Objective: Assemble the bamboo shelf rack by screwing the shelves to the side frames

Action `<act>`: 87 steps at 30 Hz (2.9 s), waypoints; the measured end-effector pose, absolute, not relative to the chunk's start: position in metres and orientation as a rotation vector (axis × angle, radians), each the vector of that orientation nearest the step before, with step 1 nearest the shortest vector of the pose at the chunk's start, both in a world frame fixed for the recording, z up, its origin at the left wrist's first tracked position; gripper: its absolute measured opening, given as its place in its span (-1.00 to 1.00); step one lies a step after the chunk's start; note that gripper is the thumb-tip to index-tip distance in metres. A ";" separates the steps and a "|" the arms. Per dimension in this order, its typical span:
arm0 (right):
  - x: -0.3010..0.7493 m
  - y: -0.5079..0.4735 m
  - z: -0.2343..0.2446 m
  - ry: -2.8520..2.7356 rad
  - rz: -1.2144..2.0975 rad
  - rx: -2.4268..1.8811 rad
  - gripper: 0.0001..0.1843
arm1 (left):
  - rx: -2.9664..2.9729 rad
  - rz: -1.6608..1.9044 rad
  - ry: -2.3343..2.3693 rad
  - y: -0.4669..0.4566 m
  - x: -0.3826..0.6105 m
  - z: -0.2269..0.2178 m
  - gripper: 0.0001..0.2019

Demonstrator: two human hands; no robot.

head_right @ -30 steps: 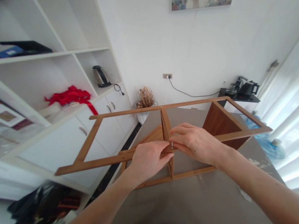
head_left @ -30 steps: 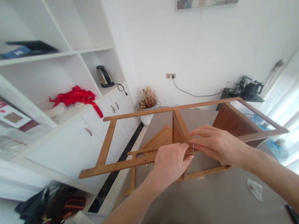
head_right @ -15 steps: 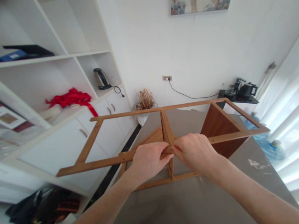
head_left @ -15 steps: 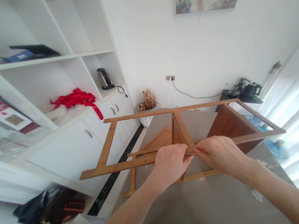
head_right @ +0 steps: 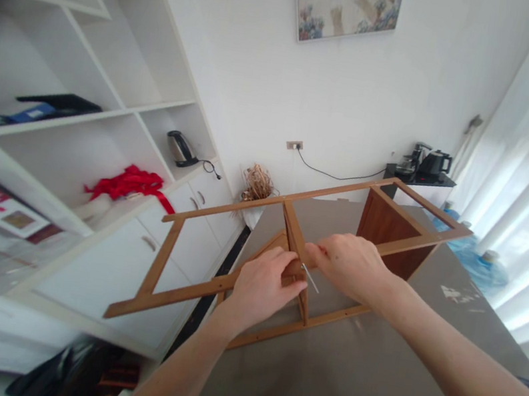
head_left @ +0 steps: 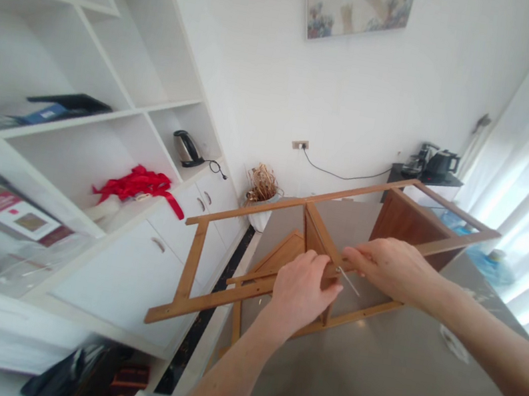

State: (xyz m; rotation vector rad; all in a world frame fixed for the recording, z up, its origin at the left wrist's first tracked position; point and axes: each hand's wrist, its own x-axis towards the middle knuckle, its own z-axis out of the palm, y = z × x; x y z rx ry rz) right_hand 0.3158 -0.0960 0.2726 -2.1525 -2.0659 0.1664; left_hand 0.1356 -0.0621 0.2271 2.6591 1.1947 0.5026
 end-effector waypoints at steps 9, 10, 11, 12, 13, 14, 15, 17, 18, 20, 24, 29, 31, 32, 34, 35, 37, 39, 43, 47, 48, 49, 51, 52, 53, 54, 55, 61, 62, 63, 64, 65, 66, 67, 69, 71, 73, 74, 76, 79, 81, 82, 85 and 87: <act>0.339 -0.084 0.233 -2.299 0.094 -1.796 -0.57 | 2.472 0.891 1.343 -0.090 0.165 0.239 -0.64; 0.339 -0.086 0.230 -2.303 0.074 -1.790 -0.56 | 2.467 0.905 1.397 -0.094 0.172 0.237 -0.67; 0.340 -0.088 0.228 -2.306 0.058 -1.783 -0.54 | 2.462 0.906 1.442 -0.096 0.179 0.236 -0.70; 0.341 -0.089 0.227 -2.304 0.045 -1.776 -0.52 | 2.454 0.901 1.478 -0.099 0.185 0.236 -0.74; 0.343 -0.090 0.226 -2.304 0.035 -1.767 -0.50 | 2.447 0.890 1.503 -0.101 0.190 0.235 -0.78; 0.344 -0.091 0.226 -2.305 0.028 -1.756 -0.49 | 2.443 0.880 1.523 -0.103 0.194 0.235 -0.81; 0.346 -0.091 0.226 -2.308 0.022 -1.744 -0.49 | 2.441 0.875 1.542 -0.105 0.196 0.235 -0.82; 0.349 -0.092 0.225 -2.312 0.005 -1.718 -0.50 | 2.444 0.877 1.594 -0.108 0.200 0.235 -0.82; 0.350 -0.093 0.224 -2.314 -0.005 -1.702 -0.53 | 2.449 0.880 1.622 -0.109 0.200 0.235 -0.82; 0.353 -0.094 0.223 -2.306 -0.029 -1.686 -0.58 | 2.462 0.889 1.679 -0.113 0.202 0.235 -0.81; 0.356 -0.097 0.219 -2.249 -0.055 -1.699 -0.55 | 2.506 0.857 1.814 -0.122 0.209 0.235 -0.83; 0.361 -0.094 0.213 -2.166 -0.040 -1.716 -0.49 | 2.586 0.687 1.952 -0.133 0.223 0.237 -0.85; 0.362 -0.091 0.209 -2.143 -0.035 -1.715 -0.47 | 2.519 0.592 1.994 -0.133 0.227 0.237 -0.85; 0.362 -0.090 0.208 -2.136 -0.033 -1.710 -0.47 | 2.454 0.550 2.009 -0.132 0.228 0.236 -0.85; 0.362 -0.089 0.205 -2.125 -0.034 -1.700 -0.47 | 2.315 0.512 2.004 -0.127 0.228 0.236 -0.85; 0.361 -0.088 0.204 -2.121 -0.036 -1.695 -0.48 | 2.260 0.517 1.985 -0.125 0.227 0.236 -0.85; 0.361 -0.088 0.204 -2.110 -0.044 -1.687 -0.49 | 2.203 0.551 1.942 -0.119 0.225 0.235 -0.83; 0.361 -0.089 0.204 -2.096 -0.061 -1.684 -0.49 | 2.208 0.587 1.915 -0.116 0.222 0.235 -0.81; 0.362 -0.091 0.205 -2.071 -0.098 -1.687 -0.49 | 2.298 0.578 1.835 -0.113 0.215 0.238 -0.80; 0.360 -0.093 0.204 -2.073 -0.126 -1.680 -0.49 | 2.390 0.483 1.713 -0.108 0.202 0.249 -0.79; 0.360 -0.094 0.204 -2.075 -0.133 -1.674 -0.49 | 2.414 0.456 1.675 -0.106 0.198 0.253 -0.78; 0.359 -0.094 0.204 -2.077 -0.139 -1.669 -0.49 | 2.444 0.430 1.628 -0.102 0.194 0.256 -0.77; 0.358 -0.095 0.204 -2.080 -0.155 -1.660 -0.50 | 2.520 0.382 1.505 -0.094 0.186 0.262 -0.74; 0.358 -0.095 0.204 -2.081 -0.163 -1.656 -0.50 | 2.567 0.367 1.438 -0.089 0.183 0.264 -0.74; 0.357 -0.095 0.204 -2.080 -0.173 -1.655 -0.51 | 2.620 0.362 1.378 -0.085 0.180 0.266 -0.74; 0.357 -0.095 0.204 -2.079 -0.182 -1.654 -0.51 | 2.679 0.368 1.330 -0.080 0.178 0.268 -0.75; 0.357 -0.095 0.204 -2.077 -0.191 -1.654 -0.51 | 2.738 0.379 1.295 -0.075 0.176 0.269 -0.76; 0.356 -0.093 0.204 -2.079 -0.223 -1.657 -0.52 | 2.836 0.339 1.194 -0.060 0.175 0.267 -0.74; 0.356 -0.093 0.204 -2.080 -0.222 -1.656 -0.51 | 2.808 0.364 1.195 -0.060 0.176 0.265 -0.73; 0.355 -0.093 0.204 -2.081 -0.220 -1.656 -0.51 | 2.777 0.402 1.197 -0.061 0.177 0.263 -0.72; 0.355 -0.093 0.204 -2.083 -0.217 -1.656 -0.51 | 2.747 0.443 1.195 -0.062 0.179 0.261 -0.72; 0.355 -0.092 0.204 -2.086 -0.211 -1.655 -0.51 | 2.719 0.483 1.190 -0.063 0.181 0.259 -0.71; 0.355 -0.092 0.204 -2.090 -0.204 -1.652 -0.51 | 2.694 0.520 1.185 -0.064 0.182 0.257 -0.72; 0.355 -0.092 0.204 -2.095 -0.196 -1.649 -0.52 | 2.672 0.551 1.184 -0.066 0.185 0.255 -0.72; 0.355 -0.091 0.204 -2.103 -0.182 -1.643 -0.53 | 2.639 0.594 1.198 -0.067 0.189 0.251 -0.72; 0.355 -0.091 0.204 -2.111 -0.167 -1.634 -0.54 | 2.614 0.619 1.204 -0.068 0.192 0.247 -0.74; 0.356 -0.091 0.203 -2.125 -0.146 -1.617 -0.54 | 2.584 0.634 1.172 -0.068 0.193 0.244 -0.73; 0.358 -0.091 0.203 -2.136 -0.132 -1.604 -0.56 | 2.564 0.643 1.146 -0.067 0.193 0.242 -0.71; 0.362 -0.091 0.204 -2.162 -0.097 -1.569 -0.60 | 2.501 0.667 1.115 -0.066 0.193 0.239 -0.64; 0.374 -0.088 0.206 -2.191 -0.045 -1.501 -0.68 | 2.368 0.723 1.196 -0.064 0.192 0.237 -0.58; 0.383 -0.084 0.208 -2.141 0.068 -1.445 -0.69 | 2.307 0.739 1.234 -0.063 0.191 0.235 -0.68; 0.388 -0.082 0.208 -2.091 0.160 -1.415 -0.68 | 2.303 0.731 1.218 -0.063 0.191 0.235 -0.75; 0.398 -0.076 0.210 -1.918 0.435 -1.336 -0.67 | 2.339 0.687 1.097 -0.062 0.191 0.235 -0.79; 0.401 -0.075 0.211 -1.884 0.493 -1.317 -0.68 | 2.358 0.661 1.047 -0.062 0.192 0.236 -0.76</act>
